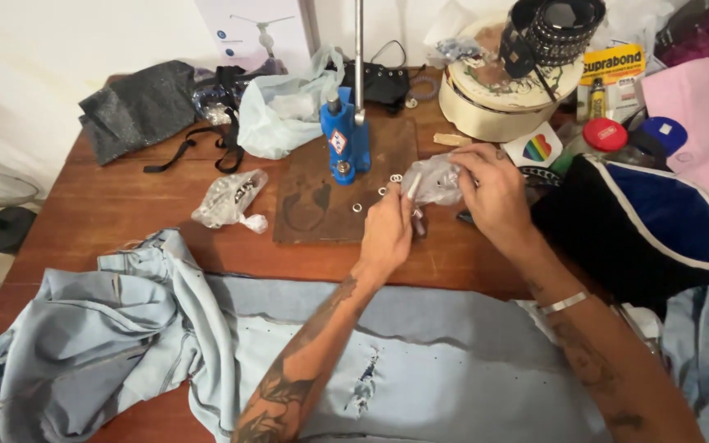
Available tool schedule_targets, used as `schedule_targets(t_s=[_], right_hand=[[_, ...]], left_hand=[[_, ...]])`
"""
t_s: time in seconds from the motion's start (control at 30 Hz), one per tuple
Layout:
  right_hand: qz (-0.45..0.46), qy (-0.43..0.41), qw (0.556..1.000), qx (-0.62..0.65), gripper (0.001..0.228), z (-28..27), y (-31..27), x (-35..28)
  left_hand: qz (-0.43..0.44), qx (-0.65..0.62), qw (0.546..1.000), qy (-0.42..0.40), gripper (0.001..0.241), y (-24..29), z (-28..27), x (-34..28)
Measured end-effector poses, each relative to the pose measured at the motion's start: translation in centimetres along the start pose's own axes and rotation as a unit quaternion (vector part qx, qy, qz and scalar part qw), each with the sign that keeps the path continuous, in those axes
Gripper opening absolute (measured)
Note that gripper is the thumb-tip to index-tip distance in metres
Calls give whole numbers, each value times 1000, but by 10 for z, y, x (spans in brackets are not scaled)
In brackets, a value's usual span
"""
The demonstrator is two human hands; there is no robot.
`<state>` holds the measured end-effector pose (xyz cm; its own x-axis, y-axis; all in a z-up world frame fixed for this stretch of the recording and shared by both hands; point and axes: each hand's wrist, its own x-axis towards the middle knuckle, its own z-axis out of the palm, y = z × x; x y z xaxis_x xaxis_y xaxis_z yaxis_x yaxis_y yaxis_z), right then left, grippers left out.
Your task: Marking and piercing holes in denim jeans using a marker and a hand tool on a workbench
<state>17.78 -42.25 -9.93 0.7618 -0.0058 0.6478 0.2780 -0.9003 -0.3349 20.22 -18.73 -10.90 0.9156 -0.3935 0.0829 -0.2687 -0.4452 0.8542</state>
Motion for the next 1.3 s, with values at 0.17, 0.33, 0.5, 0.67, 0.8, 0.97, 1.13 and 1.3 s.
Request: schedule_targets(t_s=[0.17,0.33,0.5,0.67,0.8,0.97,1.13,1.3], right_hand=[[0,9,1000,2,25,5,-1,3],[-5,4,1000,-4,25,-2,23,1],[-26,14,998,-51,24,-19,28,-3],[-18,-9,999,-43,26,-17,29,-2],[-12,-38,997,-59,31,-19,35,-1],[-44,-49,996,-62,42,-33,20,-14],[-53,-67,995,-54,36,-28,19,-28],[-35,-75,995,-55,34,-29,8,-23]], left_hand=[[-83,-67,994,-14,38,-15,17,13],[-21,-121,992,-8,23,-26,-11,-1],[78,70,987,124,19,-56,-118,-25],[110,179,947,241,20,-168,-204,-4],[111,144,952,248,30,-185,-243,-6],[178,71,946,262,40,-176,-279,-11],[128,66,986,85,62,-189,-258,-6],[99,161,981,52,57,-250,-248,21]])
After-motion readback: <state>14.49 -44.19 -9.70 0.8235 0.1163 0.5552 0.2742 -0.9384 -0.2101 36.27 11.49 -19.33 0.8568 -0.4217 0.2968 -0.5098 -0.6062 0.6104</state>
